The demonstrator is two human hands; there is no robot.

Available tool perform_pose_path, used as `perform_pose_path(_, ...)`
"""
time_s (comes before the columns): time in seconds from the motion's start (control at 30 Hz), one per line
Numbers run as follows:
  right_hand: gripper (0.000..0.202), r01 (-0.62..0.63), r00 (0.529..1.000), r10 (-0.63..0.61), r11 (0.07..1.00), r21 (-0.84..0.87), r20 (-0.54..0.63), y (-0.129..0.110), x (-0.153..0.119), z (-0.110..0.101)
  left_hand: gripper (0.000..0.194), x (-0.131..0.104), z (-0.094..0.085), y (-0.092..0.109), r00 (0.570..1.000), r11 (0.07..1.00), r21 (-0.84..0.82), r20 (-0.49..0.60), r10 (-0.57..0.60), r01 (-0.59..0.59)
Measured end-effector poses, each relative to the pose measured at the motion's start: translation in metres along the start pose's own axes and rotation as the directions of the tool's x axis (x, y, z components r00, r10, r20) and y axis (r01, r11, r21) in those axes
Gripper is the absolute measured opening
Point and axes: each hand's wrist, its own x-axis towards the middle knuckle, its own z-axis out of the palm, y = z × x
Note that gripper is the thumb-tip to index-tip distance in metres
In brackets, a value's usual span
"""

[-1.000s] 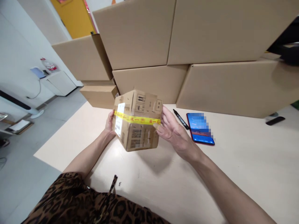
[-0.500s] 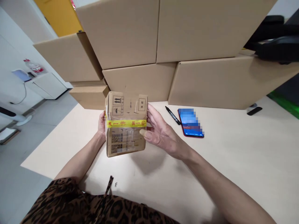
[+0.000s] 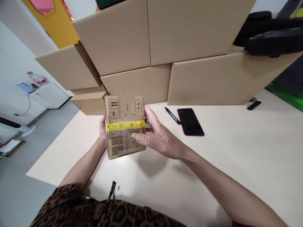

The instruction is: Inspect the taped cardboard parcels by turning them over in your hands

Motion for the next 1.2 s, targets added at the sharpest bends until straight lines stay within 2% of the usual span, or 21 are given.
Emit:
perform_pose_path(0.1, 0.116, -0.028, 0.996, 0.032, 0.998, 0.051, -0.088, 0.012, 0.003, -0.009, 0.033, 0.002, 0.014, 0.000, 0.986, 0.988, 0.024, -0.063, 0.151, -0.150)
perform_pose_path(0.17, 0.128, -0.048, 0.977, 0.056, 0.998, 0.043, -0.207, 0.023, 0.006, -0.019, 0.029, 0.001, 0.026, -0.001, 0.970, 0.971, 0.060, -0.066, 0.234, -0.231)
perform_pose_path(0.27, 0.135, -0.086, 0.935, 0.093, 0.996, 0.034, -0.342, 0.033, 0.014, -0.033, 0.025, -0.002, 0.042, -0.004, 0.960, 0.955, 0.123, -0.037, 0.278, -0.271)
perform_pose_path(0.33, 0.127, -0.099, 0.930, 0.119, 0.992, 0.073, -0.349, 0.036, 0.019, -0.038, 0.023, -0.006, 0.049, -0.006, 0.951, 0.941, 0.161, -0.035, 0.307, -0.298)
perform_pose_path(0.43, 0.101, -0.077, 0.925, 0.129, 0.985, 0.156, -0.358, 0.039, 0.024, -0.041, 0.029, -0.013, 0.054, -0.007, 0.943, 0.925, 0.200, -0.011, 0.333, -0.324)
perform_pose_path(0.57, 0.074, -0.039, 0.876, 0.173, 0.956, 0.291, -0.450, 0.050, 0.025, -0.047, 0.042, -0.021, 0.059, -0.005, 0.950, 0.922, 0.233, 0.082, 0.300, -0.311)
perform_pose_path(0.7, 0.066, -0.023, 0.808, 0.239, 0.926, 0.377, -0.539, 0.065, 0.025, -0.060, 0.046, -0.026, 0.062, -0.005, 0.950, 0.923, 0.225, 0.107, 0.295, -0.312)
perform_pose_path(0.87, 0.052, 0.021, 0.806, 0.220, 0.917, 0.398, -0.549, 0.079, 0.022, -0.076, 0.055, -0.034, 0.064, -0.008, 0.952, 0.935, 0.202, 0.154, 0.263, -0.291)
perform_pose_path(1.0, 0.047, 0.004, 0.817, 0.249, 0.899, 0.437, -0.521, 0.084, 0.017, -0.082, 0.071, -0.042, 0.068, -0.010, 0.935, 0.932, 0.218, 0.272, 0.227, -0.290)
perform_pose_path(1.2, 0.038, 0.042, 0.772, 0.261, 0.889, 0.456, -0.580, 0.083, 0.014, -0.081, 0.078, -0.050, 0.074, -0.010, 0.917, 0.930, 0.244, 0.357, 0.178, -0.275)
